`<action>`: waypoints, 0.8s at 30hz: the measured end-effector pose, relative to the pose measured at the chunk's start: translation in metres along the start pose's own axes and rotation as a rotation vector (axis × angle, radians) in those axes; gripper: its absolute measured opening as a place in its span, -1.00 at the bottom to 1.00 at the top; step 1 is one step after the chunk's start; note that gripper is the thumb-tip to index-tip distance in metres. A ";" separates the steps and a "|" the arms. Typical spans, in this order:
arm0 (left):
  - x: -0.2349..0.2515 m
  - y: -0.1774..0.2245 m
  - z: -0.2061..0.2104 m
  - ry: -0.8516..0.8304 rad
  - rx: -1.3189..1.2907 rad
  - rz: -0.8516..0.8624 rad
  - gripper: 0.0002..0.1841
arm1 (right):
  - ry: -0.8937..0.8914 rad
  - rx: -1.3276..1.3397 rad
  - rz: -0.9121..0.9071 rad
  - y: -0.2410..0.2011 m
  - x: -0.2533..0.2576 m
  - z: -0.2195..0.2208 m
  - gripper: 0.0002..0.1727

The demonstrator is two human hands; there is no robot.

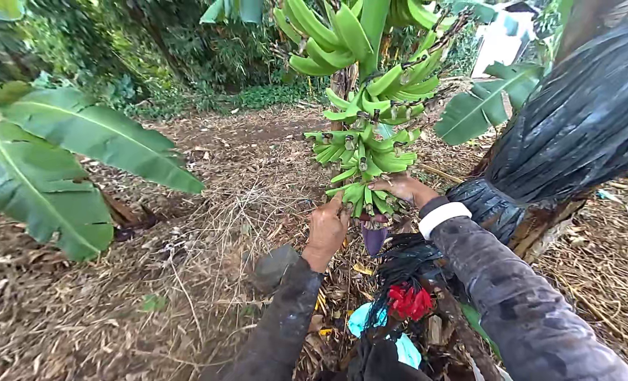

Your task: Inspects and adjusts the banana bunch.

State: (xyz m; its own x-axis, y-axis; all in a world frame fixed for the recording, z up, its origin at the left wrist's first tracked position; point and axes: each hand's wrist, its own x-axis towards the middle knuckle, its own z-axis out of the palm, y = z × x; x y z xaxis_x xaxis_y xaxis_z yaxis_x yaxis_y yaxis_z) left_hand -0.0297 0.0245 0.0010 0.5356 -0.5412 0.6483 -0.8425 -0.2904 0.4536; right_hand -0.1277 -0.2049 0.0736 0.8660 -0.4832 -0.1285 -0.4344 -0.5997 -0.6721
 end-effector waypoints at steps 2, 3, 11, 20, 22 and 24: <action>0.001 0.008 0.000 0.000 0.011 0.038 -0.47 | 0.002 0.016 0.021 0.000 -0.001 0.000 -0.21; 0.001 0.009 0.002 0.008 0.009 0.067 -0.52 | 0.011 0.023 0.020 0.002 -0.001 0.000 -0.20; 0.005 -0.018 0.008 -0.117 -0.622 -0.204 -0.80 | -0.015 0.088 0.106 -0.011 -0.016 0.004 -0.24; 0.002 -0.009 -0.002 -0.120 -0.722 -0.404 -0.81 | 0.030 0.065 0.000 -0.005 -0.013 0.005 -0.22; 0.004 -0.005 -0.003 -0.155 -0.494 -0.246 -0.63 | 0.030 0.021 0.009 -0.005 -0.013 0.003 -0.17; 0.006 0.000 -0.003 -0.138 -0.322 -0.104 -0.60 | 0.033 -0.016 0.011 0.003 -0.004 0.004 -0.14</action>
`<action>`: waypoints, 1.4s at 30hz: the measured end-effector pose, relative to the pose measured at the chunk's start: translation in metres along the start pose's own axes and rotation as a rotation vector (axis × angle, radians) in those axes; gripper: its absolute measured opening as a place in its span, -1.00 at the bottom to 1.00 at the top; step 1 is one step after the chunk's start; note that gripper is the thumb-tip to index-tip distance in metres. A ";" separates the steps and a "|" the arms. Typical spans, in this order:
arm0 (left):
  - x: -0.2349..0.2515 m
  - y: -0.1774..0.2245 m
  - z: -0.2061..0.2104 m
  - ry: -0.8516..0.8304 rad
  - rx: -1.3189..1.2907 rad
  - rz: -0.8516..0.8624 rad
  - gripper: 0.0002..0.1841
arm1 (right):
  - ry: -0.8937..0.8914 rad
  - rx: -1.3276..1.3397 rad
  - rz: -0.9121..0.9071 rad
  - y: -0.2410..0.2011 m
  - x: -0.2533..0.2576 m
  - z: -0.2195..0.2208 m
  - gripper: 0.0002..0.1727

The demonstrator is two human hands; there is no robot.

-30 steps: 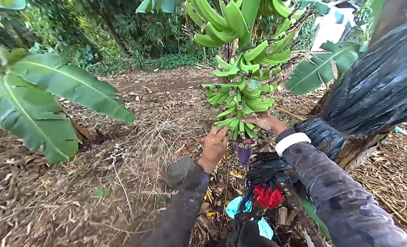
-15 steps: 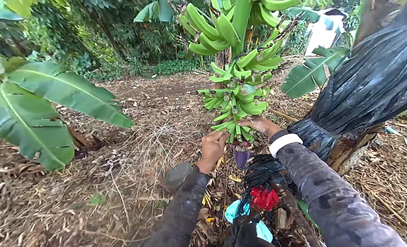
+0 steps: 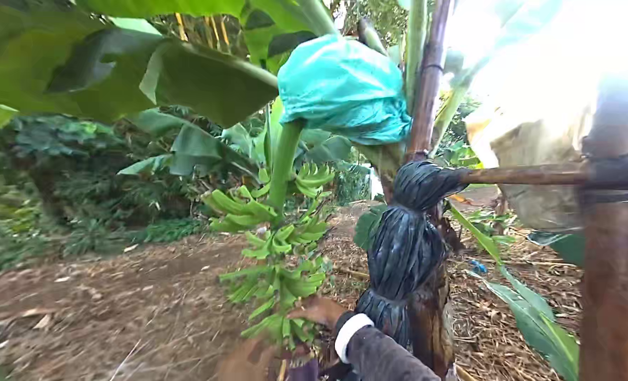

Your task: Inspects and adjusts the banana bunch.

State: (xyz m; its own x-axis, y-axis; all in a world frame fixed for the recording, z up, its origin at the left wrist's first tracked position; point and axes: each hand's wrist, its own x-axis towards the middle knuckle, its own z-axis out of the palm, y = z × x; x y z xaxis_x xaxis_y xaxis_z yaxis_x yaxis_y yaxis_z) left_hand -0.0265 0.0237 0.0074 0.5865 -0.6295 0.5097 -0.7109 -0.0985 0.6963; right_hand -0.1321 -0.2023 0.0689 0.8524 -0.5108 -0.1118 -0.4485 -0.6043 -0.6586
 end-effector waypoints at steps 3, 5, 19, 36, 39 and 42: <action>0.006 -0.001 0.009 0.057 -0.091 0.007 -0.74 | -0.033 -0.046 -0.012 0.003 0.002 -0.001 -0.13; 0.011 -0.005 0.011 0.058 -0.475 -0.134 -0.81 | -0.036 -0.038 -0.017 0.005 0.007 0.000 -0.12; -0.010 -0.020 -0.050 0.067 0.204 -0.197 -0.59 | -0.025 0.078 0.011 -0.022 -0.021 -0.005 -0.34; 0.001 -0.033 -0.078 -0.110 0.281 -0.061 -0.78 | -0.067 0.122 0.024 -0.011 -0.016 0.001 -0.28; 0.019 -0.026 -0.068 -0.290 0.338 -0.083 -0.62 | -0.091 0.143 -0.018 -0.006 -0.003 -0.001 -0.33; 0.048 -0.039 -0.055 -0.403 0.495 0.025 -0.71 | -0.089 0.145 -0.067 -0.003 0.001 0.000 -0.39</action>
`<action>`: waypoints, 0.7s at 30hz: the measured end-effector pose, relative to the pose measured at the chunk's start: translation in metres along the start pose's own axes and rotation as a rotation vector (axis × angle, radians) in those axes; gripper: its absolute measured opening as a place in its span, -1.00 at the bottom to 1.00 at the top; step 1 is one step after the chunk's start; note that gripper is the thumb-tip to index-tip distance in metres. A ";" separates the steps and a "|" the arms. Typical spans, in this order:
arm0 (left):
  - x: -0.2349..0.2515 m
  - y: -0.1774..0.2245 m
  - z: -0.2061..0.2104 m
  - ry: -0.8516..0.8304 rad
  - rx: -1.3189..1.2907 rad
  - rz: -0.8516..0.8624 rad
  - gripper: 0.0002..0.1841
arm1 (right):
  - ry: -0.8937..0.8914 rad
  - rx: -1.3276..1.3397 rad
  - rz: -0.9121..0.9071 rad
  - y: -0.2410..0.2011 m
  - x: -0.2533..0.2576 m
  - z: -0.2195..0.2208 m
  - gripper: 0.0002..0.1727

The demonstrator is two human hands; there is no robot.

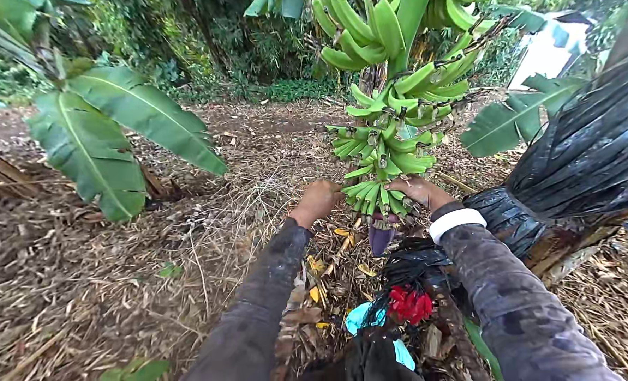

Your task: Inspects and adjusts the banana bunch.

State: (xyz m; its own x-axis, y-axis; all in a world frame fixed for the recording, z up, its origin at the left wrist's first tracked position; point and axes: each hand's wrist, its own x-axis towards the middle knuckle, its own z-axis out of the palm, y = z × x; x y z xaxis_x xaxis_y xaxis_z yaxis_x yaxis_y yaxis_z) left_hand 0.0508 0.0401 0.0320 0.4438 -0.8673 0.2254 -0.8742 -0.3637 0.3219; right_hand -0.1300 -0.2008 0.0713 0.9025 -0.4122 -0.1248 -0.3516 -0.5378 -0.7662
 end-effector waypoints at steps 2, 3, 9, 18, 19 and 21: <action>0.005 -0.009 -0.002 -0.045 0.039 0.108 -0.72 | 0.007 0.013 0.018 -0.002 -0.002 -0.001 -0.38; 0.004 -0.015 -0.001 -0.036 0.009 0.139 -0.74 | 0.018 0.029 0.022 -0.003 -0.004 -0.001 -0.40; -0.011 -0.012 0.021 -0.099 -0.461 -0.158 -0.25 | 0.021 -0.037 0.005 -0.001 -0.002 -0.001 -0.35; -0.017 -0.018 0.064 0.010 -0.857 -0.235 -0.72 | 0.038 -0.009 0.024 -0.003 -0.008 -0.001 -0.40; -0.018 -0.018 0.065 0.037 -0.785 -0.228 -0.76 | 0.039 -0.009 0.029 -0.004 -0.008 0.000 -0.41; -0.019 -0.017 0.065 0.064 -0.599 -0.241 -0.87 | 0.036 -0.008 0.035 -0.005 -0.009 0.000 -0.40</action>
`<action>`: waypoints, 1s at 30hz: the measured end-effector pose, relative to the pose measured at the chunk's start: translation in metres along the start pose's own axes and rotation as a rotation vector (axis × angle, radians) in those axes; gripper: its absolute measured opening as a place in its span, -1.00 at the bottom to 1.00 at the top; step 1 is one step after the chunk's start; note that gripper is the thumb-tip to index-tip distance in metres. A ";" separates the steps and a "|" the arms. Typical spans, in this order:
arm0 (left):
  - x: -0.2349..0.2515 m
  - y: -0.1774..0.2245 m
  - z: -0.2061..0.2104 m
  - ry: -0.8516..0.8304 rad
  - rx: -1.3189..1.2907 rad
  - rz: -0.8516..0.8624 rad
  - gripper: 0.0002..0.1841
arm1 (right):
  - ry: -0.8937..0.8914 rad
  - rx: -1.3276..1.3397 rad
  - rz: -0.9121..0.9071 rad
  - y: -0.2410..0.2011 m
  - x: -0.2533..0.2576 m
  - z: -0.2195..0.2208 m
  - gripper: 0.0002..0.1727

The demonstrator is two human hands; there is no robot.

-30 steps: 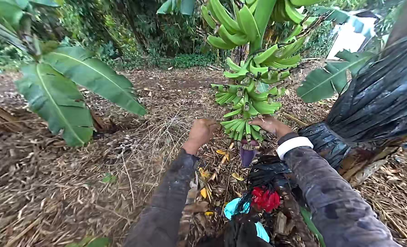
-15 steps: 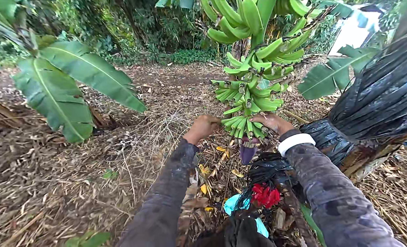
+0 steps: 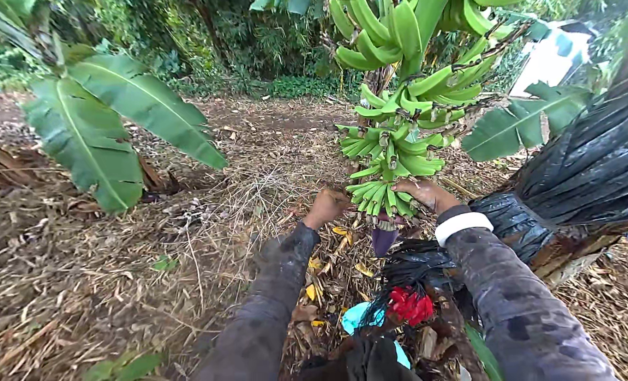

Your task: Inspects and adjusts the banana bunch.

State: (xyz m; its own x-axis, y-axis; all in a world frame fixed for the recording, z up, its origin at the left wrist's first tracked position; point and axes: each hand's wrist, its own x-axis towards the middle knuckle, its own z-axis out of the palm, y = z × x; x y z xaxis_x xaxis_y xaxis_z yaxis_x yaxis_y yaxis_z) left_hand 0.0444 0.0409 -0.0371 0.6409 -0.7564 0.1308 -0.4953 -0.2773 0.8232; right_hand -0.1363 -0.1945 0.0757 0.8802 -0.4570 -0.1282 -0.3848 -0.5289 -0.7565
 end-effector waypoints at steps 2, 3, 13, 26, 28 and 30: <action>0.003 -0.001 0.003 -0.050 -0.030 -0.048 -0.86 | 0.000 0.004 0.011 0.001 0.001 0.000 -0.37; 0.002 0.001 0.006 -0.108 -0.228 -0.084 -0.82 | -0.002 0.002 0.011 0.002 0.002 -0.001 -0.36; -0.018 0.051 0.063 -0.035 -0.146 -0.224 -0.56 | 0.033 -0.076 0.013 0.013 0.015 -0.002 -0.26; -0.048 0.077 0.060 -0.401 -1.091 -0.384 -0.42 | 0.007 -0.076 0.006 0.007 0.010 0.000 -0.22; -0.044 0.083 0.067 -0.475 -1.277 -0.388 -0.25 | 0.013 -0.066 0.008 0.011 0.013 0.001 -0.20; -0.037 0.089 0.071 -0.455 -1.352 -0.453 -0.29 | 0.017 -0.093 -0.008 0.017 0.021 0.001 -0.22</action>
State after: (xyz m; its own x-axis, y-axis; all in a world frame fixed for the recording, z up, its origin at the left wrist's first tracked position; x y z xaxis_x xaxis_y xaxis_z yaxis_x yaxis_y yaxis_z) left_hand -0.0655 0.0021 -0.0083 0.2287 -0.9439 -0.2383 0.7561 0.0180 0.6543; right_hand -0.1236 -0.2127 0.0600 0.8790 -0.4638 -0.1109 -0.4022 -0.5962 -0.6948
